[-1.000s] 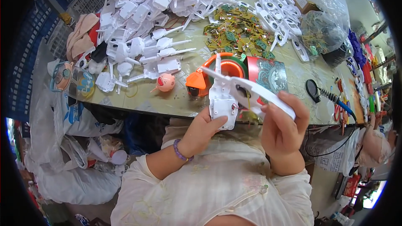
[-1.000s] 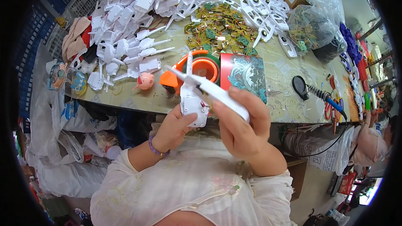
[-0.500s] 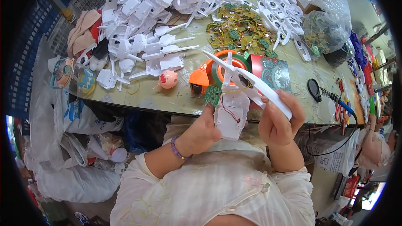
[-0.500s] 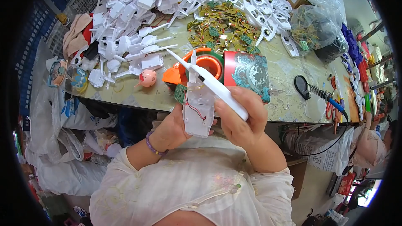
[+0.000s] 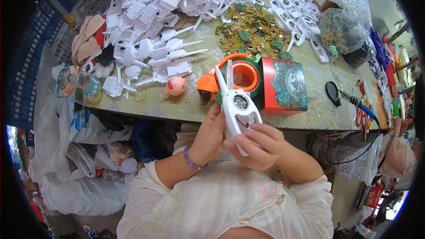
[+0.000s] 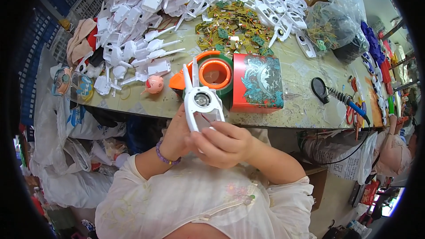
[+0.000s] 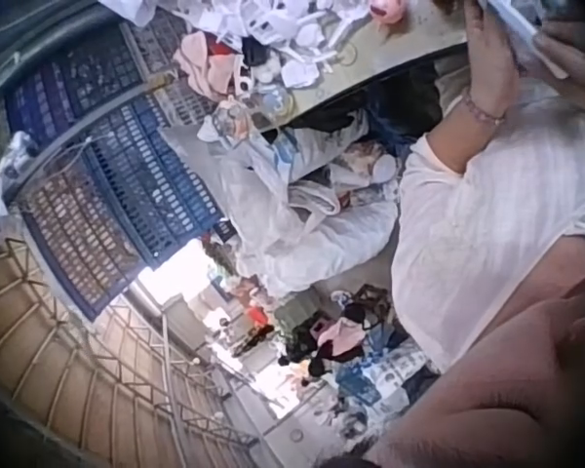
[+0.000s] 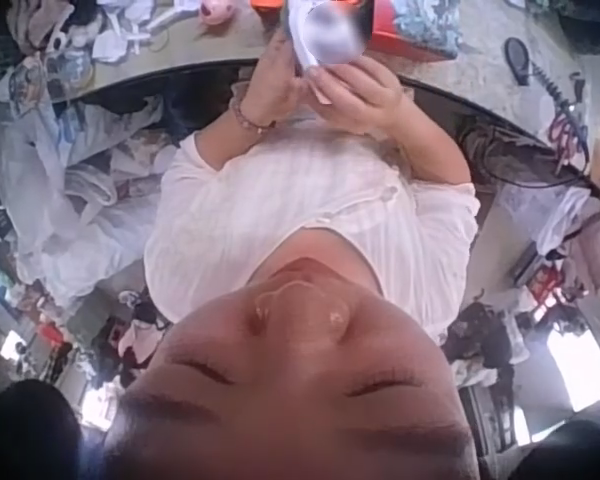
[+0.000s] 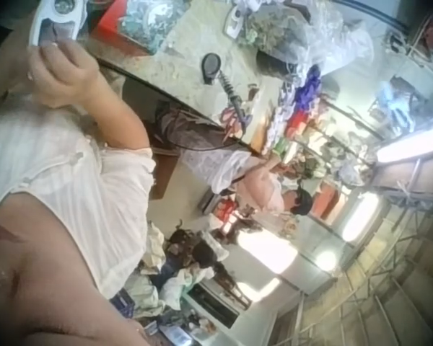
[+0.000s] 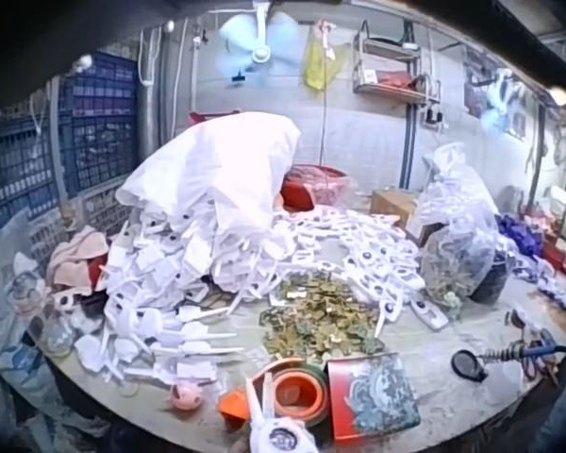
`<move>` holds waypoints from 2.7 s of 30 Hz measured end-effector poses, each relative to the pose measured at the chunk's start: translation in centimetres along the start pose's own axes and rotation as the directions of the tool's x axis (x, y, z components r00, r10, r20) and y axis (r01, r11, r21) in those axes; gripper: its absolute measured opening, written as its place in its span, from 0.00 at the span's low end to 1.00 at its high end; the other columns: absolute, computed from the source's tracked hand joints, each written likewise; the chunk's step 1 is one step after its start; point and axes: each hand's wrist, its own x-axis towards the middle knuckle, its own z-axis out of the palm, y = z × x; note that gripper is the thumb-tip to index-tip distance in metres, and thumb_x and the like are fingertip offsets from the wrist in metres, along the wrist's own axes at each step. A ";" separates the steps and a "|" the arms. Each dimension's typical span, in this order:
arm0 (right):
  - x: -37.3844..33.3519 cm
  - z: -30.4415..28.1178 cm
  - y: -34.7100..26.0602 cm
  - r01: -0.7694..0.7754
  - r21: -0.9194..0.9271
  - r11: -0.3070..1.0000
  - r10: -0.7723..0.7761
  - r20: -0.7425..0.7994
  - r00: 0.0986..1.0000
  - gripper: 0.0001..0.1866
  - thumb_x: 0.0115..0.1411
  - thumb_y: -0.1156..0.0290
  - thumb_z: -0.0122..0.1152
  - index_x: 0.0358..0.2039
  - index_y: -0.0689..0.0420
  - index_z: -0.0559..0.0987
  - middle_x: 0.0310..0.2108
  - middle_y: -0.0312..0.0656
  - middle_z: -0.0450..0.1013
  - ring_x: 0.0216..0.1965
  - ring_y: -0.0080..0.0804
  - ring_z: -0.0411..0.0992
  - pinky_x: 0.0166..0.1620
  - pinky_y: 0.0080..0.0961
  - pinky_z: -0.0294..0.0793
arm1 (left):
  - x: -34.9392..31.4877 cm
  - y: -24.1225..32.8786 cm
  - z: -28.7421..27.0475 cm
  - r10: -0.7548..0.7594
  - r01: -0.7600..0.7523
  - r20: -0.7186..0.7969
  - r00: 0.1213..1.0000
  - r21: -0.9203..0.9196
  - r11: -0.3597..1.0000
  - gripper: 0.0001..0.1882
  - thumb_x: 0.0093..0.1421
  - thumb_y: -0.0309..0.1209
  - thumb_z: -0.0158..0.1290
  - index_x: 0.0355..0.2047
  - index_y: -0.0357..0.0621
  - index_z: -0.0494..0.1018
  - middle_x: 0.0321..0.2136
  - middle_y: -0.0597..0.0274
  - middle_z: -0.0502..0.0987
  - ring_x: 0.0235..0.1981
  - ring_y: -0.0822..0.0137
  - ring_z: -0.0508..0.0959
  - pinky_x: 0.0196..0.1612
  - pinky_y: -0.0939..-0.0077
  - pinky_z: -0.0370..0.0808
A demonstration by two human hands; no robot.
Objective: Soldering circuit boards and electrical components into plastic toy parts at a factory workbench.
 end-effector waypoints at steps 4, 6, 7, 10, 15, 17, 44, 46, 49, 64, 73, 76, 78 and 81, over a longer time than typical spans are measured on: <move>-0.3 0.3 -1.4 -0.074 0.091 0.993 0.065 0.096 0.993 0.12 0.41 0.68 0.71 0.28 0.48 0.77 0.40 0.34 0.69 0.40 0.31 0.68 0.43 0.30 0.73 | -1.2 1.2 -0.3 0.078 -0.062 0.137 0.988 -0.122 0.991 0.19 0.66 0.35 0.37 0.55 0.43 0.60 0.47 0.59 0.71 0.46 0.67 0.73 0.49 0.72 0.71; -0.4 0.7 -1.8 -0.084 0.133 0.988 0.066 0.134 0.989 0.12 0.43 0.69 0.69 0.29 0.48 0.77 0.41 0.35 0.70 0.42 0.32 0.68 0.46 0.33 0.72 | -1.7 1.9 -0.4 0.067 -0.044 0.118 0.991 -0.194 0.980 0.20 0.66 0.37 0.36 0.55 0.43 0.60 0.47 0.59 0.71 0.46 0.67 0.73 0.49 0.72 0.71; -0.4 0.9 -1.9 -0.102 0.160 0.982 0.073 0.179 0.981 0.11 0.44 0.69 0.68 0.31 0.48 0.78 0.43 0.36 0.70 0.45 0.34 0.69 0.48 0.35 0.71 | -2.0 2.1 -0.6 0.047 -0.016 0.113 0.993 -0.265 0.964 0.21 0.66 0.39 0.35 0.55 0.43 0.60 0.47 0.59 0.71 0.46 0.67 0.73 0.48 0.72 0.72; 0.8 1.3 -2.0 -0.124 0.287 0.950 0.025 0.326 0.945 0.13 0.51 0.69 0.59 0.40 0.50 0.77 0.47 0.39 0.70 0.49 0.35 0.69 0.52 0.37 0.69 | -3.2 3.0 -1.0 0.093 -0.091 -0.085 0.992 0.028 0.995 0.18 0.63 0.34 0.46 0.52 0.45 0.59 0.45 0.63 0.71 0.44 0.72 0.73 0.45 0.77 0.72; 1.2 1.5 -2.3 -0.119 0.456 0.882 0.051 0.160 0.986 0.13 0.51 0.69 0.59 0.39 0.51 0.77 0.41 0.42 0.73 0.42 0.38 0.72 0.46 0.36 0.72 | -8.3 7.2 -11.5 -0.011 0.029 -0.059 0.998 0.313 0.949 0.32 0.52 0.26 0.58 0.57 0.42 0.58 0.46 0.64 0.71 0.47 0.70 0.73 0.50 0.73 0.70; 0.4 0.6 -1.6 -0.206 0.449 0.869 0.169 0.121 0.978 0.11 0.50 0.69 0.60 0.36 0.53 0.76 0.39 0.45 0.73 0.37 0.41 0.72 0.41 0.36 0.74 | -12.7 9.2 -18.9 -0.214 0.186 -0.007 0.977 0.526 0.830 0.36 0.50 0.28 0.61 0.58 0.40 0.58 0.47 0.64 0.71 0.49 0.71 0.70 0.52 0.72 0.68; -4.4 -2.7 -0.8 -0.669 0.324 0.669 0.653 0.173 0.737 0.15 0.43 0.88 0.53 0.34 0.62 0.75 0.21 0.42 0.72 0.17 0.33 0.68 0.23 0.23 0.68 | -4.4 16.9 -12.6 -0.471 0.093 0.247 0.847 0.803 0.588 0.12 0.58 0.27 0.54 0.41 0.34 0.74 0.35 0.58 0.78 0.38 0.71 0.76 0.44 0.78 0.72; -4.2 -2.7 -0.8 -0.665 0.326 0.672 0.650 0.170 0.740 0.15 0.42 0.88 0.54 0.33 0.62 0.75 0.21 0.41 0.71 0.17 0.32 0.68 0.22 0.23 0.68 | -1.1 18.9 -11.0 0.019 -0.081 0.080 0.997 0.926 0.369 0.09 0.57 0.28 0.53 0.38 0.38 0.75 0.34 0.62 0.78 0.36 0.75 0.75 0.42 0.80 0.72; -3.9 -2.7 -0.7 -0.638 0.336 0.692 0.630 0.149 0.762 0.15 0.41 0.87 0.55 0.33 0.62 0.76 0.20 0.40 0.71 0.18 0.32 0.69 0.22 0.23 0.68 | 6.2 22.0 -11.1 0.377 -0.129 0.242 0.894 0.945 -0.301 0.17 0.49 0.25 0.53 0.42 0.42 0.74 0.39 0.54 0.76 0.41 0.61 0.75 0.47 0.71 0.70; -4.4 -3.2 0.2 -0.655 0.346 0.672 0.654 0.138 0.744 0.15 0.42 0.86 0.57 0.34 0.61 0.76 0.19 0.40 0.70 0.17 0.33 0.69 0.21 0.24 0.67 | 5.9 26.3 -10.4 0.465 -0.457 0.290 0.837 0.836 0.302 0.39 0.47 0.22 0.56 0.60 0.39 0.55 0.55 0.53 0.65 0.53 0.64 0.69 0.55 0.70 0.66; 3.3 -1.5 2.1 -0.508 0.801 -0.315 0.835 0.489 0.253 0.31 0.50 0.84 0.61 0.55 0.57 0.64 0.42 0.41 0.69 0.38 0.23 0.71 0.39 0.22 0.74 | 5.4 16.8 -2.3 0.039 -0.312 0.631 0.775 0.328 0.892 0.48 0.45 0.36 0.62 0.62 0.36 0.50 0.55 0.43 0.64 0.54 0.55 0.69 0.56 0.61 0.66; 3.2 -0.5 3.7 -0.552 0.761 -0.342 0.760 0.569 0.313 0.23 0.53 0.85 0.58 0.50 0.58 0.68 0.40 0.39 0.70 0.39 0.26 0.71 0.40 0.20 0.72 | 6.7 15.0 -1.3 -0.134 -0.138 0.497 0.857 0.474 0.870 0.47 0.46 0.35 0.62 0.62 0.34 0.49 0.57 0.41 0.62 0.53 0.53 0.71 0.56 0.60 0.65; 2.5 -0.5 5.0 -0.709 0.704 -0.030 0.798 0.444 0.407 0.17 0.53 0.84 0.58 0.45 0.59 0.71 0.38 0.39 0.71 0.38 0.27 0.72 0.38 0.21 0.72 | 8.4 13.5 -1.0 -0.159 -0.003 0.437 0.885 0.348 0.937 0.42 0.50 0.31 0.56 0.62 0.36 0.50 0.56 0.43 0.63 0.51 0.55 0.72 0.55 0.61 0.67; 2.5 -0.9 5.9 -0.815 0.490 0.309 0.826 0.287 0.486 0.06 0.53 0.82 0.58 0.32 0.60 0.77 0.31 0.42 0.73 0.34 0.33 0.73 0.35 0.24 0.72 | 9.2 13.0 0.0 -0.266 0.124 0.324 0.908 0.399 0.909 0.34 0.55 0.23 0.46 0.62 0.39 0.51 0.52 0.55 0.69 0.50 0.67 0.72 0.52 0.72 0.70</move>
